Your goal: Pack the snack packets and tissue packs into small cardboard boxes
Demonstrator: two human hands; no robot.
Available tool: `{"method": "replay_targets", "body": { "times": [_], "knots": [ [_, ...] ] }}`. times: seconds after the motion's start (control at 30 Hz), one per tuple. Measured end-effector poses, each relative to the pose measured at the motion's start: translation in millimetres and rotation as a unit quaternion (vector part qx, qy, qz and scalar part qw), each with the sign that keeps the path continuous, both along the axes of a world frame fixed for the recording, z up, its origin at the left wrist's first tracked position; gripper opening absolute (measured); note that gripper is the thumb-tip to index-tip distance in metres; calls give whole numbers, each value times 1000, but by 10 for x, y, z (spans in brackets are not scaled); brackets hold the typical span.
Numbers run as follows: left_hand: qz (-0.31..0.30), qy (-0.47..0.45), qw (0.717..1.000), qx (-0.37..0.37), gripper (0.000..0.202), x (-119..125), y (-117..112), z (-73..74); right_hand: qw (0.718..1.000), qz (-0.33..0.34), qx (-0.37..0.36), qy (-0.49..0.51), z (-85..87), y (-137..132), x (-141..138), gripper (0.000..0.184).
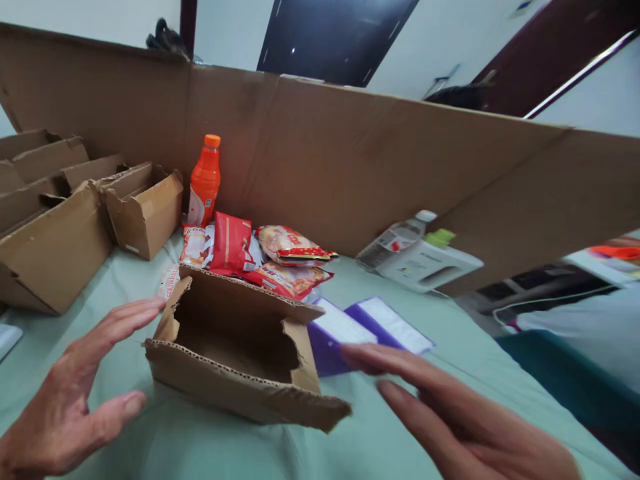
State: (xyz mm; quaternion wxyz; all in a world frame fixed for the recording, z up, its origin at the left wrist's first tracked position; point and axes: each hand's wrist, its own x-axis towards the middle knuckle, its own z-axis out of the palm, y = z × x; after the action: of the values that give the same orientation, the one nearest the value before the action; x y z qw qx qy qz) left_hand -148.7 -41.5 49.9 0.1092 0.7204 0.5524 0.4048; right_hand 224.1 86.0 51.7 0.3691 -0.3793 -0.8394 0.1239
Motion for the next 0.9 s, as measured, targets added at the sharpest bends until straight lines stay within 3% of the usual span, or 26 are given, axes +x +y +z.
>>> {"method": "replay_targets", "body": {
  "times": [0.1,0.2,0.3,0.37,0.43,0.5,0.67,0.8,0.9],
  "knots": [
    [-69,23,997,20,52,117,210,196,981,162,-80,-65,310,216,-522,30],
    [-116,106,987,15,46,204,402,256,916,287,-169,-224,438,421,-971,30],
    [-92,171,980,33,32,221,475,263,865,298,-168,-366,514,488,-1141,22],
    [-63,205,975,58,27,201,453,256,855,268,-131,-425,562,453,-1087,20],
    [-42,225,970,78,22,171,402,224,868,234,-81,-430,584,392,-933,24],
    [-32,224,970,93,17,145,353,153,899,204,-47,-384,552,340,-724,23],
    [-33,156,980,116,24,136,307,-75,974,115,-86,-176,230,306,-216,24],
    [-36,110,986,118,30,130,264,-151,982,75,-164,-52,-22,310,78,28],
    [-42,105,989,95,36,101,201,-206,981,-1,-191,10,0,447,220,38]
  ]
}}
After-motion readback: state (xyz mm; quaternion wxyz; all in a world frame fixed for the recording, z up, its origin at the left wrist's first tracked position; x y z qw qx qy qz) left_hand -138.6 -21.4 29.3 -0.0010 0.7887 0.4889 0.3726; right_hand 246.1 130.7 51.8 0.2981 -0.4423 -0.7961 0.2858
